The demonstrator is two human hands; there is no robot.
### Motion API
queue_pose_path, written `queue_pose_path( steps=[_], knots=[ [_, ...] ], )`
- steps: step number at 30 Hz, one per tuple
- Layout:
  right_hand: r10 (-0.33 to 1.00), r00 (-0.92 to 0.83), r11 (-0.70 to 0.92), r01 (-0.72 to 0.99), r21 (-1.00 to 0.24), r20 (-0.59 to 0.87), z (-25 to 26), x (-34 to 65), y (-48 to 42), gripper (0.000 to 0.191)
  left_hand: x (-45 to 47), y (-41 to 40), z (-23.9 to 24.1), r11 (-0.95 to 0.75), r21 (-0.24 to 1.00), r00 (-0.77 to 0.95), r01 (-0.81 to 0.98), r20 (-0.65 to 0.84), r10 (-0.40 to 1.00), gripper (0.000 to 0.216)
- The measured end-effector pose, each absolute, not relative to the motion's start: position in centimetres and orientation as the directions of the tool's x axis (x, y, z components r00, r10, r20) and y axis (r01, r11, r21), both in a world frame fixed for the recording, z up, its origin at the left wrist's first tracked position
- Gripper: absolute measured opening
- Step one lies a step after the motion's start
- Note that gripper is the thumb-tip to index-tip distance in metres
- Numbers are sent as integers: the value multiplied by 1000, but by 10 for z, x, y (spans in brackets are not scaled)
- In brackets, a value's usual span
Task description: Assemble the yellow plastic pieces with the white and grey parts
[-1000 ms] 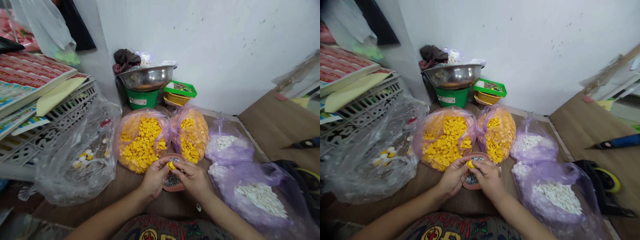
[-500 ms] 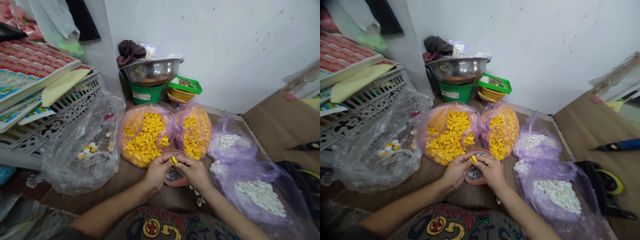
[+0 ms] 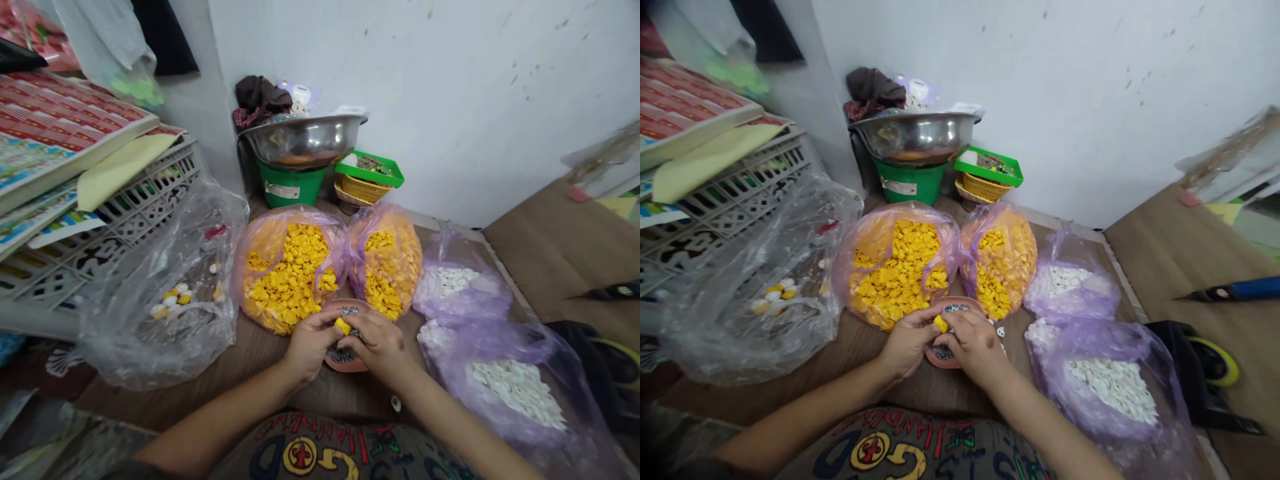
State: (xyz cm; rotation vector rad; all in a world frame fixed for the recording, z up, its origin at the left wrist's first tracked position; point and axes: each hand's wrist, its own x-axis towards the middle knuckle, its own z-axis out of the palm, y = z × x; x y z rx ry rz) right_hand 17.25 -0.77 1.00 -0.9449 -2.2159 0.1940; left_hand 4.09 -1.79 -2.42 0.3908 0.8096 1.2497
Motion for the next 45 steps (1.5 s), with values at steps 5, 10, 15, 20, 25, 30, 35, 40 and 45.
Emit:
queue_pose_path(
  steps=[5, 10, 15, 20, 25, 30, 35, 40, 45],
  knots=[
    [666, -489, 737, 543, -401, 563, 14, 167, -11, 17, 36, -16, -27, 150, 752, 4, -642, -193, 981, 26],
    [667, -474, 741, 504, -444, 575, 17, 165, -13, 17, 32, -15, -27, 16, 786, -15, -618, -32, 999, 22],
    [628, -485, 774, 474, -421, 609, 19, 164, -16, 17, 30, -18, -25, 27, 791, 17, -612, -21, 1000, 21],
    [608, -495, 790, 453, -412, 621, 21, 164, -19, 14, 28, -18, -19, 0, 828, 23, -561, 16, 1000, 21],
    [604, -479, 788, 477, -389, 637, 14, 170, -18, 12, 28, -16, -19, 37, 839, 60, -543, -5, 998, 17],
    [590, -494, 777, 562, -284, 638, -2, 181, -26, 19, 31, -18, -19, 269, 900, 295, -344, -169, 941, 23],
    [634, -461, 738, 602, -306, 621, -11, 184, -34, 20, 33, -17, -14, 160, 987, 397, -25, -137, 908, 12],
    [768, -423, 636, 590, -497, 481, -14, 200, -29, 19, 37, -12, -14, 180, 983, 338, 46, -184, 923, 6],
    [933, -117, 317, 717, -621, 340, -31, 245, -12, 22, 36, -6, -9, 420, 902, 188, -102, -397, 898, 24]
  ],
)
